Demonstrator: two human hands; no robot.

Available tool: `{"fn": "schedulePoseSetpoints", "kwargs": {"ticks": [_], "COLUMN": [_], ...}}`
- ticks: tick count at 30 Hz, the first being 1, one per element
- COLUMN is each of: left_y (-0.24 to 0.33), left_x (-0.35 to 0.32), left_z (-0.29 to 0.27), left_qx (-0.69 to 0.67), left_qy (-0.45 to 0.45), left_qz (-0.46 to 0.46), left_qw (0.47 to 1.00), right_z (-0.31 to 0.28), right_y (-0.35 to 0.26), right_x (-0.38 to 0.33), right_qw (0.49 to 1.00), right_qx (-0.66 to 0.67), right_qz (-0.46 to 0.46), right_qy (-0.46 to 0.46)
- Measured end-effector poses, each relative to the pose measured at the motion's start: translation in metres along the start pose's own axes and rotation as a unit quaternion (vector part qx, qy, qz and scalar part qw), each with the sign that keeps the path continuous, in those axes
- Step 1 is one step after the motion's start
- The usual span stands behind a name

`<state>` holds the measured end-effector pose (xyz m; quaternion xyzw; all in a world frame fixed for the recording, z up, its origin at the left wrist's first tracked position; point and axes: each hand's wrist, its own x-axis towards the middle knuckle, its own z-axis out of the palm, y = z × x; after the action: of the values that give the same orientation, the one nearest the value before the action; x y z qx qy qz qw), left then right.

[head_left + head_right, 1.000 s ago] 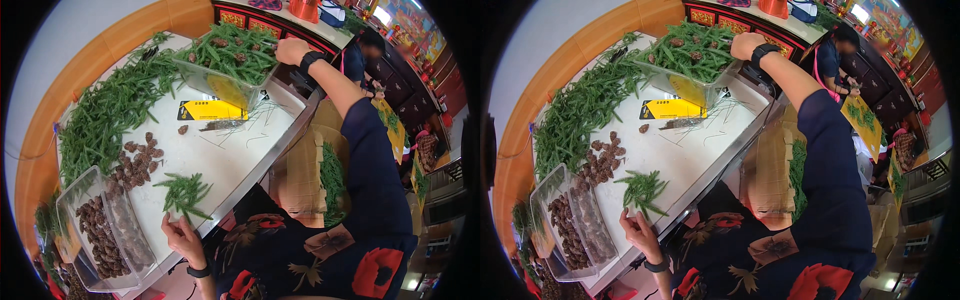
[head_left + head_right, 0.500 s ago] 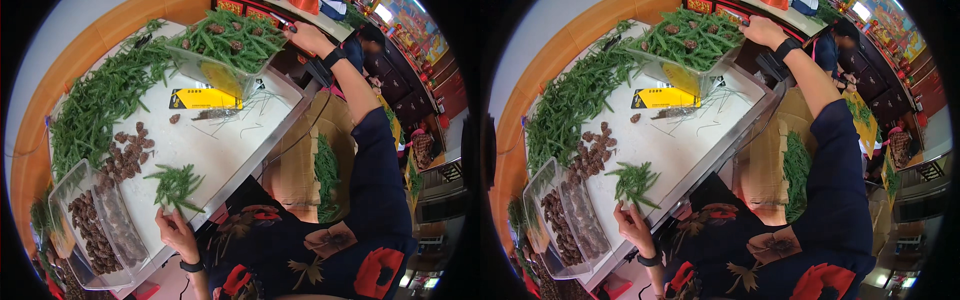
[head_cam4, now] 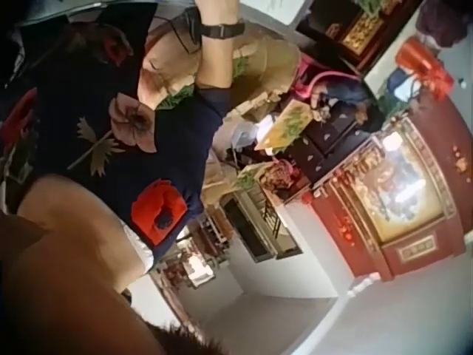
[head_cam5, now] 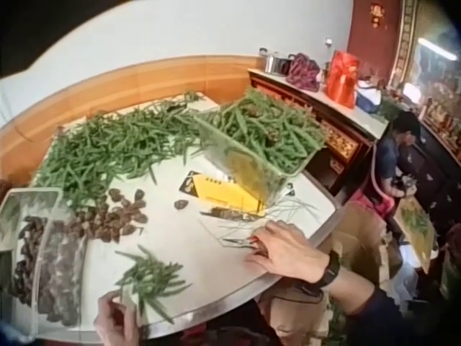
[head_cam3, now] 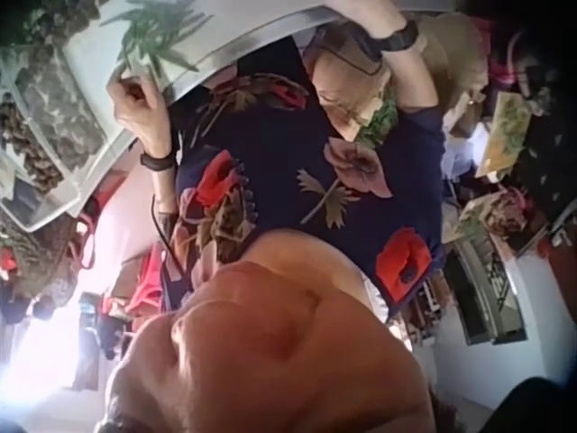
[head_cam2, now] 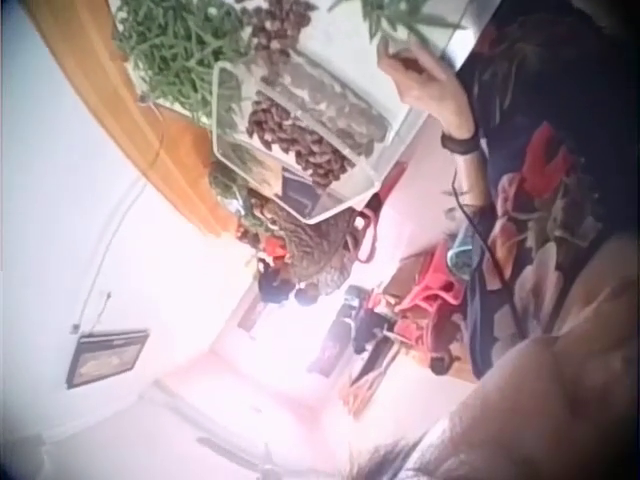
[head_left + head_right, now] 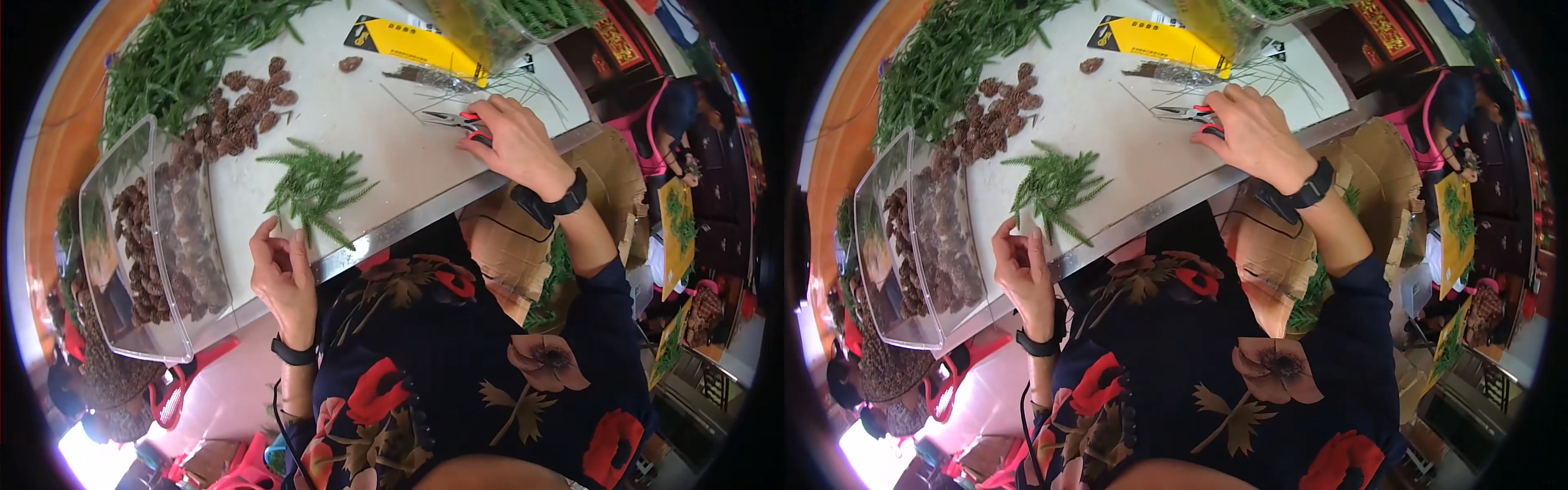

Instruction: Trimming green plant sprigs and handling dried pods at a production workstation.

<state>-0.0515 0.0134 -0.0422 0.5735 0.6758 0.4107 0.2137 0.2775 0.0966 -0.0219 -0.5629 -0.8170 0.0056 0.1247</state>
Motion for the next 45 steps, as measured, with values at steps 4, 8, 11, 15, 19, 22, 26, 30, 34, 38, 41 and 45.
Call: {"fn": "schedulePoseSetpoints", "kwargs": {"ticks": [4,8,11,15,19,22,26,30,34,38,41,45], "left_y": [0.026,0.051,0.060,0.066,0.061,0.057,0.049,0.043,0.048,0.064,0.073,0.074], "left_x": [0.008,0.023,0.029,0.035,0.045,0.059,0.081,0.104,0.132,0.155,0.169,0.181], "left_z": [-0.009,-0.014,-0.012,-0.010,-0.011,-0.011,-0.011,-0.013,0.007,0.047,0.083,0.124], "left_qx": [0.029,0.066,0.091,0.128,0.138,0.140,0.203,0.243,0.239,0.289,0.286,0.333], "left_qy": [0.006,-0.001,-0.012,-0.017,-0.014,-0.006,0.006,-0.014,-0.053,-0.096,-0.102,-0.128], "left_qz": [0.017,0.046,0.064,0.081,0.074,0.076,0.105,0.134,0.151,0.216,0.279,0.296], "left_qw": [0.999,0.997,0.994,0.988,0.988,0.987,0.974,0.961,0.958,0.928,0.911,0.886], "right_z": [0.026,0.035,0.038,0.038,0.036,0.040,0.056,0.061,0.059,0.058,0.051,0.045], "right_y": [-0.014,-0.019,-0.019,-0.016,-0.015,-0.016,-0.008,-0.010,-0.007,-0.004,-0.005,-0.004], "right_x": [0.010,0.016,0.013,0.017,0.039,0.070,0.104,0.117,0.118,0.117,0.115,0.115], "right_qw": [0.999,0.996,0.995,0.992,0.994,0.995,0.998,0.999,0.996,0.992,0.986,0.979], "right_qx": [0.033,0.059,0.072,0.066,0.056,0.055,0.037,0.013,0.045,0.095,0.140,0.177], "right_qz": [0.009,-0.005,-0.001,-0.015,-0.005,0.003,0.010,0.037,0.071,0.086,0.085,0.079], "right_qy": [0.023,0.066,0.073,0.102,0.097,0.086,0.059,0.012,-0.006,0.007,0.030,0.068]}}
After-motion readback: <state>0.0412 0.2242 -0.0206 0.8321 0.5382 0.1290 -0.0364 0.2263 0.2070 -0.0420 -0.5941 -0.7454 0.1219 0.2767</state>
